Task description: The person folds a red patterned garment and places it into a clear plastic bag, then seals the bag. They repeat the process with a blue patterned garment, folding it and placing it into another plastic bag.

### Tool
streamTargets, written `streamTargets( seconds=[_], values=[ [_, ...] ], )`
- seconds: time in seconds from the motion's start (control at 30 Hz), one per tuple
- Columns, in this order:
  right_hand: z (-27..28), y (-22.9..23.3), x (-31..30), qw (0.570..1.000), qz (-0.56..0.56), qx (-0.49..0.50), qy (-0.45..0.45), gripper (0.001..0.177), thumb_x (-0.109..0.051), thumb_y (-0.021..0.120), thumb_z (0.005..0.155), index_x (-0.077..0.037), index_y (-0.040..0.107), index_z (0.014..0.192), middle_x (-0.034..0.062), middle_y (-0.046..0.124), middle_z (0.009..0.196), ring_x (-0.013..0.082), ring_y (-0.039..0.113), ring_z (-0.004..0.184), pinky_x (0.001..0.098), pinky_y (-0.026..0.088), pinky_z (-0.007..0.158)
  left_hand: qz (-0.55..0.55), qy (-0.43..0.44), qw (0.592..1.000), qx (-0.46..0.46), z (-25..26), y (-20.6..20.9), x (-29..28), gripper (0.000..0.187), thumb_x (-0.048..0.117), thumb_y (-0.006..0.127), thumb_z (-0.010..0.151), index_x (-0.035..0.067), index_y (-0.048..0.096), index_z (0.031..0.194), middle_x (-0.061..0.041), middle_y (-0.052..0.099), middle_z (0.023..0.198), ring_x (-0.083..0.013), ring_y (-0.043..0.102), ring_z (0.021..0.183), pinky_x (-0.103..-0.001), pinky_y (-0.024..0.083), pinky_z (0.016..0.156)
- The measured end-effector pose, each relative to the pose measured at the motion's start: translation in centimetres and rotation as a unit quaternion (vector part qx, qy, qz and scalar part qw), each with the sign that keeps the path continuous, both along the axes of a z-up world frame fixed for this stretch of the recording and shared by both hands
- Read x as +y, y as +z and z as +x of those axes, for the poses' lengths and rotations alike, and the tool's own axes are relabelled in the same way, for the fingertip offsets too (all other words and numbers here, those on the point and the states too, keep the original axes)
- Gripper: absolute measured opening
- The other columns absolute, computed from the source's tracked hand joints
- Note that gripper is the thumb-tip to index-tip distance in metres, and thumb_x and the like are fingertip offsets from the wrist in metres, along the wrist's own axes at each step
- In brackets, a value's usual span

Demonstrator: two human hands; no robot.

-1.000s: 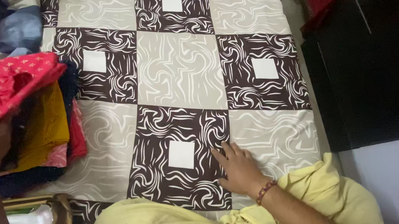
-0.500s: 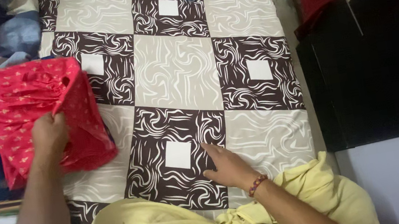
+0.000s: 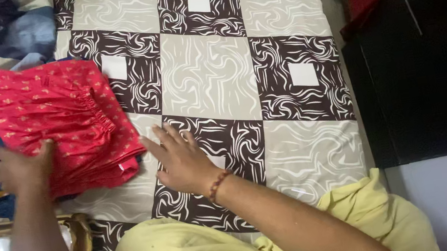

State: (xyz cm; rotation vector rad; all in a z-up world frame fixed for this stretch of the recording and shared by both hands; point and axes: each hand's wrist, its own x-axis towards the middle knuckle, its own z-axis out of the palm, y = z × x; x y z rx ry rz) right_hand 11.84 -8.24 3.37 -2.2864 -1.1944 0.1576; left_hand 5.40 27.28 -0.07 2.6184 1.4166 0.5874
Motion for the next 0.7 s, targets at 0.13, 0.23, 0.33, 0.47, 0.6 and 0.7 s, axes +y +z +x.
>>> streamTargets(
  seconds=[0.13, 0.23, 0.33, 0.47, 0.6, 0.7],
  values=[
    [0.0, 1.1, 2.0, 1.0, 0.02, -0.009, 0.007, 0.088, -0.024, 0.069, 0.083, -0.016, 0.028, 0.16, 0.0257, 0.027, 0.163, 0.0473, 0.024, 0.152, 0.0668, 0.021, 0.118, -0.173, -0.009, 0.985, 0.018, 0.8, -2.1, 4.5, 0.075, 0.055, 0.089, 0.073, 0.004, 0.07, 0.126, -0.027, 0.071, 0.123, -0.0488, 0.068, 0.111, -0.056, 0.051, 0.096],
    [-0.3, 1.1, 1.4, 1.0, 0.005, 0.0, 0.002, 0.088, -0.023, 0.069, 0.082, -0.016, 0.028, 0.16, 0.0256, 0.028, 0.163, 0.0459, 0.025, 0.152, 0.0664, 0.022, 0.118, -0.165, -0.09, 0.982, -0.033, 2.2, -4.2, 6.2, 0.067, 0.041, 0.095, 0.076, 0.001, 0.071, 0.124, -0.027, 0.073, 0.118, -0.0437, 0.071, 0.105, -0.051, 0.056, 0.09],
    [-0.6, 0.5, 0.1, 1.0, -0.015, 0.019, -0.008, 0.087, -0.025, 0.071, 0.083, -0.016, 0.029, 0.158, 0.0258, 0.029, 0.162, 0.0451, 0.026, 0.151, 0.0645, 0.023, 0.117, -0.484, -0.022, 0.835, -0.262, 5.1, -4.7, 5.4, 0.054, 0.013, 0.084, 0.074, 0.011, 0.067, 0.125, -0.008, 0.076, 0.112, -0.0258, 0.076, 0.091, -0.04, 0.063, 0.074],
    [0.5, -0.7, -1.8, 0.996, 0.007, 0.081, -0.031, 0.089, -0.033, 0.072, 0.083, -0.012, 0.028, 0.159, 0.0263, 0.031, 0.162, 0.0404, 0.031, 0.151, 0.0507, 0.03, 0.121, -0.465, -0.145, 0.803, -0.344, 7.8, -1.7, 0.0, 0.038, 0.0, 0.073, 0.087, 0.008, 0.068, 0.123, -0.004, 0.071, 0.101, -0.0183, 0.068, 0.079, -0.035, 0.057, 0.066],
    [3.4, -1.5, -3.0, 0.96, 0.123, 0.226, -0.112, 0.092, -0.049, 0.061, 0.094, -0.005, 0.016, 0.162, 0.0235, 0.024, 0.167, 0.0351, 0.026, 0.154, 0.041, 0.026, 0.123, -0.52, -0.235, 0.723, -0.39, 11.4, 4.3, -9.8, 0.037, -0.004, 0.068, 0.084, 0.008, 0.065, 0.118, -0.002, 0.07, 0.094, -0.0142, 0.07, 0.074, -0.029, 0.06, 0.064],
    [6.2, -0.3, -6.0, 0.916, 0.218, 0.284, -0.18, 0.095, -0.059, 0.052, 0.099, -0.003, 0.01, 0.163, 0.0227, 0.017, 0.17, 0.0322, 0.02, 0.157, 0.039, 0.022, 0.125, -0.61, -0.234, 0.651, -0.385, 13.1, 9.3, -17.8, 0.042, -0.004, 0.067, 0.081, 0.01, 0.058, 0.119, -0.006, 0.068, 0.089, -0.02, 0.069, 0.07, -0.037, 0.062, 0.06]
  ],
)
